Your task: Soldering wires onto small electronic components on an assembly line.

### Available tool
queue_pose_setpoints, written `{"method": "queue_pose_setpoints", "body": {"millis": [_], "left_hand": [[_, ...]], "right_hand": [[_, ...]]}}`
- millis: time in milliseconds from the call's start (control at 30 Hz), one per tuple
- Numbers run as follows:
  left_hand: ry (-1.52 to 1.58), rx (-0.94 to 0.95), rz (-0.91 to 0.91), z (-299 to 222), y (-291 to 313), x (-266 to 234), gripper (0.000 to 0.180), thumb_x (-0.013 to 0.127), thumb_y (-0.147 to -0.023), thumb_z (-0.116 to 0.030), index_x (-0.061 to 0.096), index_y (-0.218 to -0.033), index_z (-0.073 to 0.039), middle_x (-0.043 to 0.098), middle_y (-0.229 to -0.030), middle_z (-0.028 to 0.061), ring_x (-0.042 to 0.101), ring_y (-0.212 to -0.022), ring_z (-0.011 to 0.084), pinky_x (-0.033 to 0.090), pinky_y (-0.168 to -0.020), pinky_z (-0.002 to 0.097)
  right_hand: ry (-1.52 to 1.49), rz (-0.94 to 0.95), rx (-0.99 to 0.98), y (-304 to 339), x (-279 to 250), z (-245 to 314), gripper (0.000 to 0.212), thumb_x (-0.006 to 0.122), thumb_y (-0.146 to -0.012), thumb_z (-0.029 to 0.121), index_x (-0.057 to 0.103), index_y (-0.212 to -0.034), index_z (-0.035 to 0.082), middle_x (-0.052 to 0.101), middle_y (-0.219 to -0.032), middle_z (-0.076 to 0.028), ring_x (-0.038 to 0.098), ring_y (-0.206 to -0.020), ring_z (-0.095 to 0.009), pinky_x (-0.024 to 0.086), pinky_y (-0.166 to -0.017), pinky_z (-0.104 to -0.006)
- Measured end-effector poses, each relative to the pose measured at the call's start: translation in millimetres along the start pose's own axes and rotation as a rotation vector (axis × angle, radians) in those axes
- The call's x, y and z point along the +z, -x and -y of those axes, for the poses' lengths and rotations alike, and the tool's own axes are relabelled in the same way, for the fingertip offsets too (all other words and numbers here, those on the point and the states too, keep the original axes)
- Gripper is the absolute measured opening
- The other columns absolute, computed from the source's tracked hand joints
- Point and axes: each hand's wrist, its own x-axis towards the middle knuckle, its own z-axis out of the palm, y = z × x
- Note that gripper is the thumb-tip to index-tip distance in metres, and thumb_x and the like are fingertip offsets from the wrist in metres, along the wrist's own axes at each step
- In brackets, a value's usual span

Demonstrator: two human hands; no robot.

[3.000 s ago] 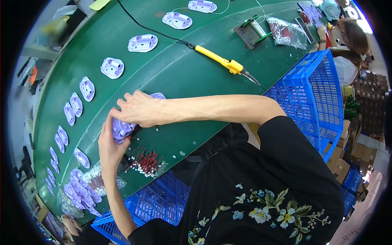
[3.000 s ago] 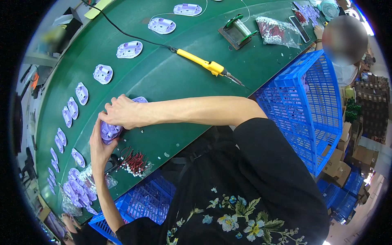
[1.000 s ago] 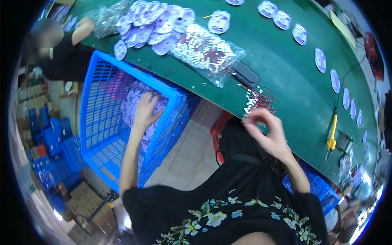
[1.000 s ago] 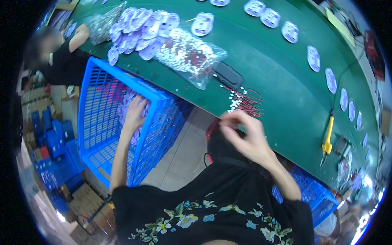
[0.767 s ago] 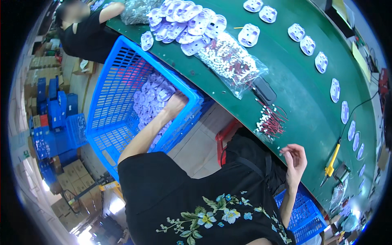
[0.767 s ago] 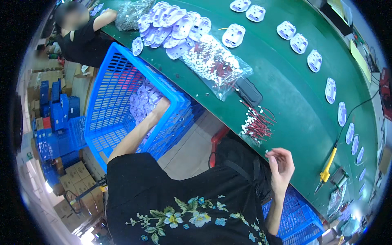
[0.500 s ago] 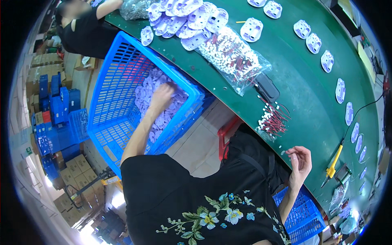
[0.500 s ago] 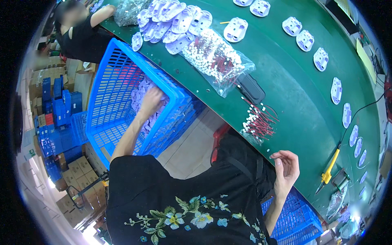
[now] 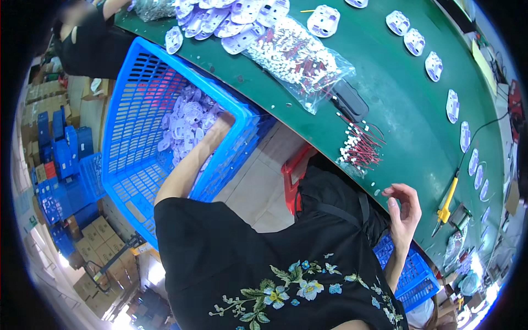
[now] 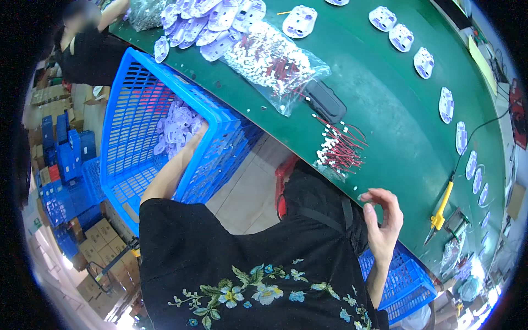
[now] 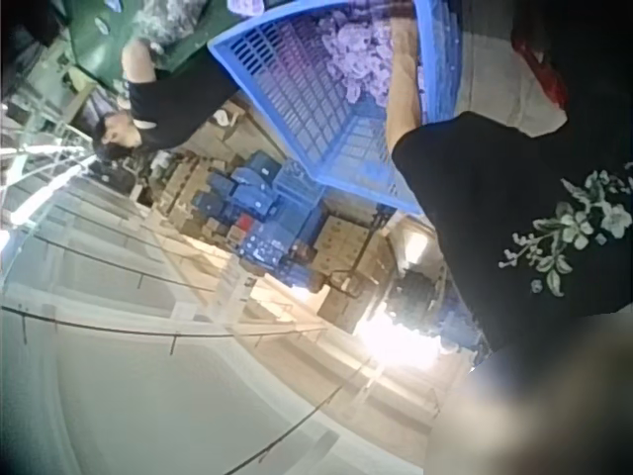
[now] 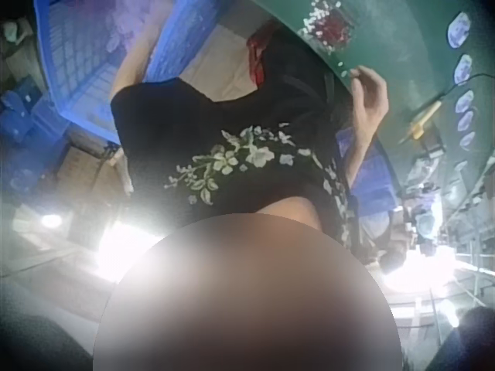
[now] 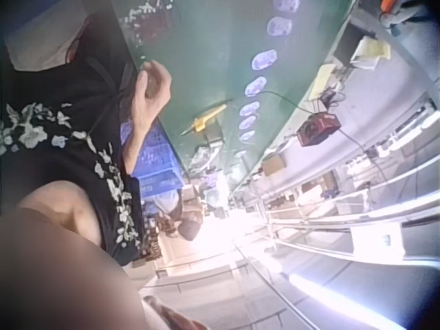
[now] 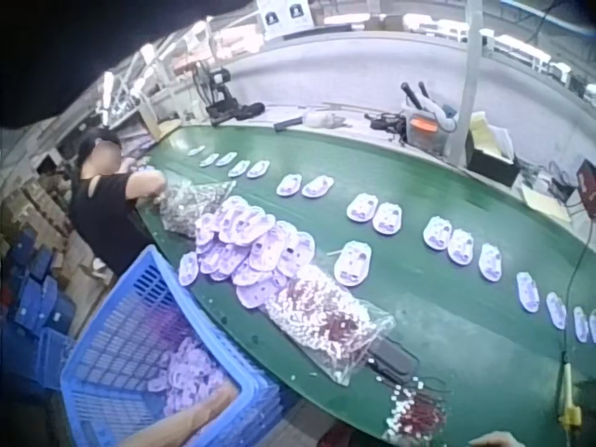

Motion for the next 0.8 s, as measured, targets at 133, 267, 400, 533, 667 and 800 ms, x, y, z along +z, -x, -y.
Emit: {"method": "queue_pose_setpoints", "body": {"millis": [133,267,400,533,667,800], "left_hand": [[0.053,-0.270,0.032,5.1,10.8,14.2,0.034,0.063,-0.087,-0.024,0.068,-0.118,-0.009,0.064,-0.124,0.0167,0.060,-0.117,0.0353,0.046,-0.103,0.0477],[-0.095,-0.175,0.024,0.6,25.3,-12.1,0.038,0.064,-0.086,-0.029,0.068,-0.122,-0.015,0.064,-0.128,0.0161,0.060,-0.120,0.0348,0.047,-0.101,0.0495],[-0.247,-0.413,0.167,16.9,82.8,-12.5,0.053,0.075,-0.083,-0.037,0.065,-0.132,-0.019,0.060,-0.135,0.0189,0.056,-0.129,0.0369,0.044,-0.105,0.0557],[-0.303,-0.654,0.325,32.8,118.7,-1.1,0.055,0.081,-0.079,-0.030,0.067,-0.130,-0.017,0.055,-0.143,0.0201,0.054,-0.132,0.0381,0.042,-0.106,0.0597],[-0.237,-1.062,0.586,56.6,147.7,-18.3,0.042,0.070,-0.078,-0.029,0.074,-0.119,-0.017,0.070,-0.124,0.0193,0.065,-0.119,0.0378,0.050,-0.099,0.0552],[-0.036,-1.092,-0.248,90.0,157.1,-81.3,0.043,0.066,-0.091,-0.027,0.070,-0.128,-0.006,0.074,-0.118,0.0185,0.071,-0.109,0.0339,0.054,-0.094,0.0429]], "right_hand": [[0.175,0.099,-0.103,3.6,-1.9,8.1,0.028,0.067,-0.088,-0.001,0.065,-0.116,-0.002,0.071,-0.101,-0.011,0.065,-0.098,-0.020,0.049,-0.091,-0.0336],[0.190,0.012,-0.088,11.1,-15.0,-4.8,0.029,0.066,-0.088,-0.001,0.065,-0.117,-0.003,0.070,-0.103,-0.011,0.065,-0.098,-0.020,0.050,-0.091,-0.0336],[0.159,-0.043,-0.072,23.9,-27.8,-11.1,0.030,0.065,-0.088,-0.002,0.065,-0.118,-0.003,0.070,-0.105,-0.012,0.065,-0.098,-0.020,0.050,-0.091,-0.0335],[0.172,-0.115,-0.053,36.0,-41.6,-13.2,0.030,0.066,-0.088,-0.002,0.065,-0.118,-0.003,0.070,-0.105,-0.012,0.065,-0.098,-0.020,0.050,-0.091,-0.0329],[0.261,-0.188,-0.068,44.2,-62.7,-16.3,0.031,0.067,-0.087,-0.002,0.066,-0.118,-0.002,0.071,-0.103,-0.011,0.065,-0.097,-0.020,0.050,-0.090,-0.0325],[0.282,-0.421,-0.046,54.0,-117.9,-23.0,0.025,0.066,-0.093,0.003,0.066,-0.117,-0.001,0.072,-0.103,-0.008,0.065,-0.092,-0.017,0.051,-0.085,-0.0305]]}}
